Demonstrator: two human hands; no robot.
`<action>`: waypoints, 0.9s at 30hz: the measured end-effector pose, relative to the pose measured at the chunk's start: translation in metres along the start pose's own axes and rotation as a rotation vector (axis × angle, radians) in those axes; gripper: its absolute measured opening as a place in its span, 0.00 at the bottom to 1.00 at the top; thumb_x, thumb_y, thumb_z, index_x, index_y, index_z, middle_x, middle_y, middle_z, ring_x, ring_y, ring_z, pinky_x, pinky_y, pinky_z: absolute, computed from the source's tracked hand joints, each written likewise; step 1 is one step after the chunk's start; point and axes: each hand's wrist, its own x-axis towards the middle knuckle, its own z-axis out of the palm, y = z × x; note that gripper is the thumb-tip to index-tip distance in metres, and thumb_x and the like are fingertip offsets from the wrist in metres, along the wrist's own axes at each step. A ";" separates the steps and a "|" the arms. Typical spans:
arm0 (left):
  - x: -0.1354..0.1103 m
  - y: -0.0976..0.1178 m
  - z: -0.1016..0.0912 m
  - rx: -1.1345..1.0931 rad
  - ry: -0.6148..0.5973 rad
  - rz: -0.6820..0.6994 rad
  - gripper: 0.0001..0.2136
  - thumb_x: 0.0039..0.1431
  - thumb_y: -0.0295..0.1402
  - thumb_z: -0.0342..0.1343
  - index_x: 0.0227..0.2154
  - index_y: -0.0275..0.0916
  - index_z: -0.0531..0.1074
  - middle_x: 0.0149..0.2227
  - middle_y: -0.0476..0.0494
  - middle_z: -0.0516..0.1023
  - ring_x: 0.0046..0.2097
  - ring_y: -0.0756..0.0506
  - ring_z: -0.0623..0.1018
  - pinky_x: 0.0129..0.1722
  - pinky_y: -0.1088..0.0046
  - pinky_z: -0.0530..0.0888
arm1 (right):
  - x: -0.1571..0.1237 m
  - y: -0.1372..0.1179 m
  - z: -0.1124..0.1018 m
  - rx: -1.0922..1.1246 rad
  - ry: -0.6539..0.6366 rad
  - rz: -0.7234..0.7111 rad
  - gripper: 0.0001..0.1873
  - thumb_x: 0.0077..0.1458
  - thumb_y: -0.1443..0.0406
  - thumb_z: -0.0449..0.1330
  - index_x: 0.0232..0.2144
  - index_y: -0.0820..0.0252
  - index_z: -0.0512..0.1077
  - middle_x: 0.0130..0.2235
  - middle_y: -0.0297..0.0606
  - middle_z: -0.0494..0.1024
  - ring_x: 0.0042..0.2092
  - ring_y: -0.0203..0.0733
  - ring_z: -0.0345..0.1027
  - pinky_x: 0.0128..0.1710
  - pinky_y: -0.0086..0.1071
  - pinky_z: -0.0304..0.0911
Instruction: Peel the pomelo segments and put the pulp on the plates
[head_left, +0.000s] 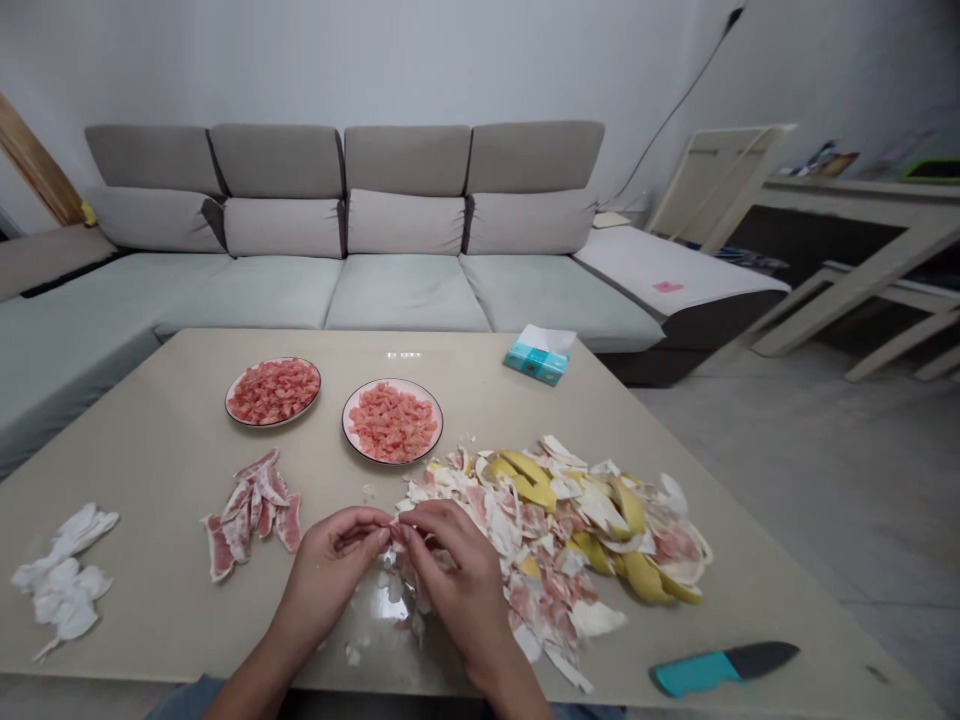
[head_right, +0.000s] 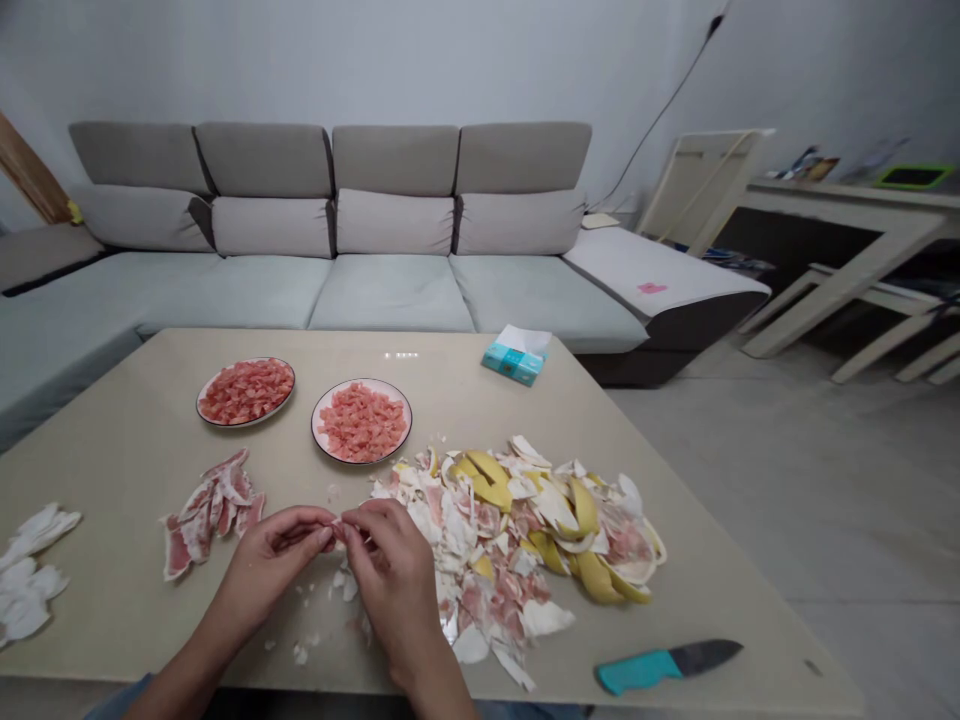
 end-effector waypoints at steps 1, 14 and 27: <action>0.000 0.000 0.000 0.023 0.012 0.004 0.07 0.52 0.33 0.60 0.33 0.38 0.78 0.35 0.43 0.83 0.38 0.45 0.81 0.40 0.73 0.77 | -0.001 0.000 0.000 -0.010 0.000 -0.012 0.07 0.56 0.70 0.58 0.35 0.56 0.76 0.35 0.39 0.76 0.38 0.41 0.71 0.35 0.31 0.69; -0.005 -0.005 -0.005 0.602 0.020 0.514 0.09 0.60 0.27 0.52 0.38 0.42 0.77 0.39 0.43 0.80 0.43 0.45 0.78 0.45 0.70 0.74 | -0.007 0.008 0.001 -0.212 -0.057 -0.168 0.10 0.57 0.72 0.55 0.38 0.59 0.75 0.38 0.42 0.80 0.40 0.42 0.75 0.41 0.33 0.72; -0.009 -0.001 0.000 0.611 -0.013 0.491 0.09 0.58 0.25 0.52 0.37 0.41 0.77 0.37 0.41 0.80 0.41 0.44 0.78 0.43 0.70 0.74 | -0.008 -0.002 0.004 -0.375 -0.073 -0.214 0.11 0.55 0.72 0.53 0.36 0.58 0.74 0.34 0.43 0.79 0.35 0.44 0.74 0.34 0.33 0.69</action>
